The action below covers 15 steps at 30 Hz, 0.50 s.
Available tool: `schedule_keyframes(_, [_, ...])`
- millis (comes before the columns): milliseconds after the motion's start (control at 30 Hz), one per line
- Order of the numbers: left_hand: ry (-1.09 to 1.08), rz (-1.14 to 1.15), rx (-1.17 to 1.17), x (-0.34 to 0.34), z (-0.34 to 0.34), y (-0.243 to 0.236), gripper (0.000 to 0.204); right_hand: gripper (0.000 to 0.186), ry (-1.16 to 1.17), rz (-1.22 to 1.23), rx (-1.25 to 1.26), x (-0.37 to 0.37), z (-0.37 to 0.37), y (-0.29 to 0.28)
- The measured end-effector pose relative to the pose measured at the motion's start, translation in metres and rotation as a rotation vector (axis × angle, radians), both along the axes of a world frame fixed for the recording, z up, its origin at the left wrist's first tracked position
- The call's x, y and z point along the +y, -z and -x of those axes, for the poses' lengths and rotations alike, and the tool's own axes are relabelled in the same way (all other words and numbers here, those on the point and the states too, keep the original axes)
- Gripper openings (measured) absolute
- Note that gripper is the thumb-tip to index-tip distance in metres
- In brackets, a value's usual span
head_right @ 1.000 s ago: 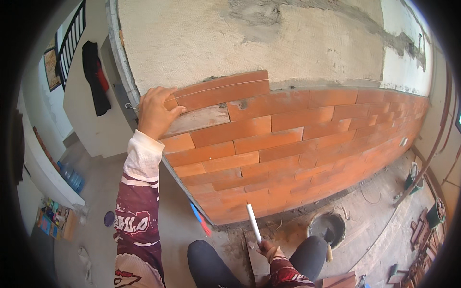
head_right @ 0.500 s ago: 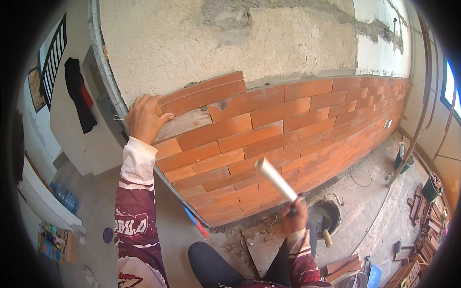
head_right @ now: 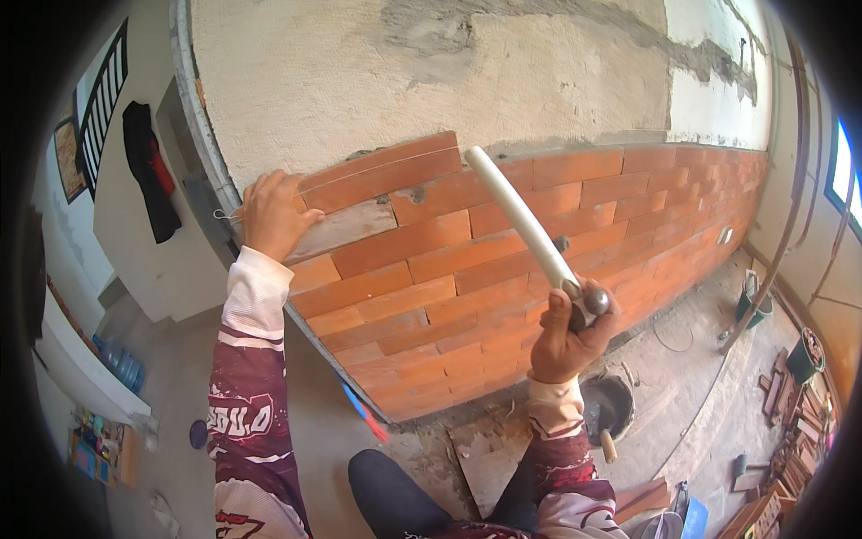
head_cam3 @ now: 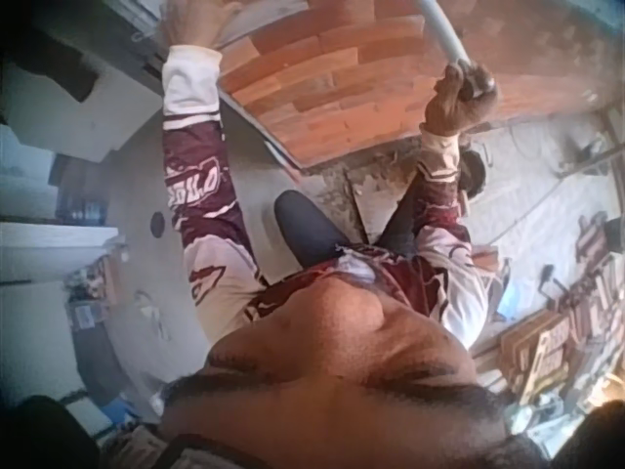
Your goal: The person applies mortar to the back of rectangular terracotta tiles using a trowel and places them onto a wall in a staggered pattern. They use a hammer to tap the tiles into position and adjust their alignment.
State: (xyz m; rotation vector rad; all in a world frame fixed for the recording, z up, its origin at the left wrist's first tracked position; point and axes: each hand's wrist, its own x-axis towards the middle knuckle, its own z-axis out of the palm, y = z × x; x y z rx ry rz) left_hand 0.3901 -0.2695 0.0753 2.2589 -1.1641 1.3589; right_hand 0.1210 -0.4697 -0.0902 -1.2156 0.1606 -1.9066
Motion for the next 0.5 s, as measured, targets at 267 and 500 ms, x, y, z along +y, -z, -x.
schedule_keyframes(267, [-0.044,-0.032,0.017,0.004,0.006,-0.006,0.055,0.035,-0.023,-0.044,0.068,0.002,-0.020,-0.005])
schedule_keyframes(500, [-0.013,-0.022,-0.009,-0.001,0.003,-0.002,0.051,0.034,0.008,-0.049,0.080,-0.004,-0.021,0.008])
